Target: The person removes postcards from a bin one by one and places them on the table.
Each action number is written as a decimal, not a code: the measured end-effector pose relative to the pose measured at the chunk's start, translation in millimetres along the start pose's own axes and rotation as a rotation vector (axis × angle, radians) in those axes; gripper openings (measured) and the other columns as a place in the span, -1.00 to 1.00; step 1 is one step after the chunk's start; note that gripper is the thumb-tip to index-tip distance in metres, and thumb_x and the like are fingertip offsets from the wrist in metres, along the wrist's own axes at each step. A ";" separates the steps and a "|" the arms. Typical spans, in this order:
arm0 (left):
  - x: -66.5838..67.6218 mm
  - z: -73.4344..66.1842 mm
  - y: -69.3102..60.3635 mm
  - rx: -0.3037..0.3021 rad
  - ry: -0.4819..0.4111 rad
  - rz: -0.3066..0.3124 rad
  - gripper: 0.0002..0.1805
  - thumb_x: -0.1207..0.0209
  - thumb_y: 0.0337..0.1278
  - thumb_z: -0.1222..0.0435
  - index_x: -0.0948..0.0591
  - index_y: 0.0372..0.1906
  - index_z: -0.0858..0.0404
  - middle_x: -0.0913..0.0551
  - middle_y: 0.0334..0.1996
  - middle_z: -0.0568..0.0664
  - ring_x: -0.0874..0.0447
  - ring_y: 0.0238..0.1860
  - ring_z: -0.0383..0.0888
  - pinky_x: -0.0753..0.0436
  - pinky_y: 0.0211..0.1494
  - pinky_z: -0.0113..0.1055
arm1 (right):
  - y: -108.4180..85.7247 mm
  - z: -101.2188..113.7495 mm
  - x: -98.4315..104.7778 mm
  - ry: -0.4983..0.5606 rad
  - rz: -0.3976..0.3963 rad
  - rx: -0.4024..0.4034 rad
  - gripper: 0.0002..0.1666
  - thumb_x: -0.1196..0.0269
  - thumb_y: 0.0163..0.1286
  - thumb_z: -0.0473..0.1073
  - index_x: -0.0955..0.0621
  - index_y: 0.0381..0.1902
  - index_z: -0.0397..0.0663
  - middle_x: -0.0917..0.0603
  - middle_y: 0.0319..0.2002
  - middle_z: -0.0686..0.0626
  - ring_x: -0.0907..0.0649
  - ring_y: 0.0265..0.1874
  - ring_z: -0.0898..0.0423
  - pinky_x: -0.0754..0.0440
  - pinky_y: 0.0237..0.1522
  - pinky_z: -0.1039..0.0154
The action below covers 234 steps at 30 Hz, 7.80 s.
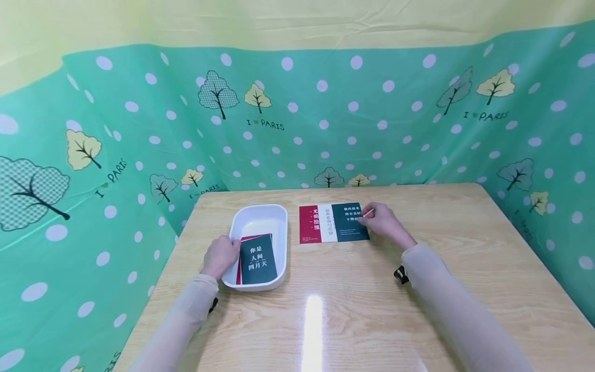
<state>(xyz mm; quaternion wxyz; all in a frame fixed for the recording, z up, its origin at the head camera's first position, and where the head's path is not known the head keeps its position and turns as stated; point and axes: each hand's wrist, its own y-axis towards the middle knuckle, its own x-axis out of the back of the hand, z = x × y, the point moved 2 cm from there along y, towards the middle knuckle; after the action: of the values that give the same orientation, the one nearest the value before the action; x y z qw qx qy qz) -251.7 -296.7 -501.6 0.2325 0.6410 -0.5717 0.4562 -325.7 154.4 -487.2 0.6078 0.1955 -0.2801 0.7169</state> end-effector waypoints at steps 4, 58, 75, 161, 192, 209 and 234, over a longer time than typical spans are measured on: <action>3.2 -0.7 2.0 -0.022 0.030 0.016 -0.60 0.10 0.54 0.19 -0.54 -0.44 0.30 -0.57 -0.51 0.14 -0.62 -0.48 -0.01 -0.65 -0.48 -0.24 | -11.7 6.4 -2.2 0.033 -0.012 0.025 -0.66 -0.32 0.53 -0.16 -0.58 0.11 -0.28 -0.64 -0.07 -0.25 -0.63 -0.17 -0.10 -0.65 -0.22 0.16; -5.6 5.7 -15.1 -0.012 -0.085 -0.023 -0.56 0.15 0.57 0.16 -0.61 -0.14 0.42 -0.60 -0.48 0.14 -0.63 -0.49 -0.03 -0.64 -0.50 -0.27 | -109.2 94.5 -66.2 0.342 0.062 0.269 -0.77 -0.29 0.54 -0.25 -0.67 0.08 -0.20 -0.75 -0.23 -0.07 -0.69 -0.33 -0.08 -0.67 -0.34 0.26; -4.6 4.3 -13.8 0.000 -0.033 -0.032 -0.63 0.11 0.54 0.20 -0.57 -0.27 0.39 -0.60 -0.49 0.15 -0.64 -0.51 -0.02 -0.65 -0.51 -0.26 | -73.9 174.4 -95.4 0.210 0.195 0.339 -0.63 -0.28 0.57 -0.12 -0.63 0.22 -0.14 -0.74 -0.09 -0.09 -0.72 -0.17 0.04 -0.74 -0.15 0.16; -7.6 3.4 -14.1 -0.016 -0.100 -0.022 -0.66 0.10 0.53 0.25 -0.56 -0.34 0.35 -0.60 -0.49 0.15 -0.66 -0.47 -0.02 -0.76 -0.39 -0.20 | -53.5 188.6 -214.4 -0.113 0.255 -0.007 -0.02 -0.34 0.41 -0.27 -0.10 0.61 -0.39 -0.60 0.10 -0.27 -0.68 -0.08 -0.07 -0.76 -0.01 -0.04; -8.9 5.9 -12.2 -0.009 -0.103 -0.023 -0.68 0.06 0.53 0.25 -0.58 -0.25 0.40 -0.64 -0.43 0.17 -0.69 -0.43 -0.01 -0.78 -0.36 -0.18 | -44.9 180.8 -203.3 0.082 0.180 0.093 -0.64 -0.40 0.40 -0.30 -0.66 0.11 -0.33 -0.73 -0.09 -0.19 -0.73 -0.28 0.04 -0.79 -0.27 0.16; -6.7 4.1 -15.2 -0.018 -0.106 -0.041 -0.67 0.09 0.53 0.27 -0.57 -0.22 0.45 -0.61 -0.47 0.17 -0.67 -0.50 -0.03 -0.70 -0.48 -0.25 | -39.6 177.3 -177.4 0.127 0.120 0.127 -0.75 -0.40 0.44 -0.28 -0.75 0.03 -0.23 -0.78 -0.13 -0.12 -0.75 -0.22 0.04 -0.76 -0.23 0.23; -7.5 3.0 -16.4 0.006 -0.106 -0.001 -0.62 0.10 0.56 0.24 -0.57 -0.04 0.50 -0.62 -0.41 0.17 -0.67 -0.46 -0.03 -0.70 -0.45 -0.27 | -21.7 151.0 -144.2 0.134 0.050 0.152 -0.75 -0.37 0.47 -0.26 -0.75 0.05 -0.22 -0.76 -0.16 -0.10 -0.70 -0.26 0.06 -0.71 -0.29 0.24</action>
<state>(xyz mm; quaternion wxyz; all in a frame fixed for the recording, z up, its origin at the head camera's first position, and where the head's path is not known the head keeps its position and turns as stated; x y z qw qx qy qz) -234.8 -291.3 -505.7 0.2001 0.6655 -0.5814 0.4231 -286.8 -49.7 -457.4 0.5906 0.1856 -0.1886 0.7624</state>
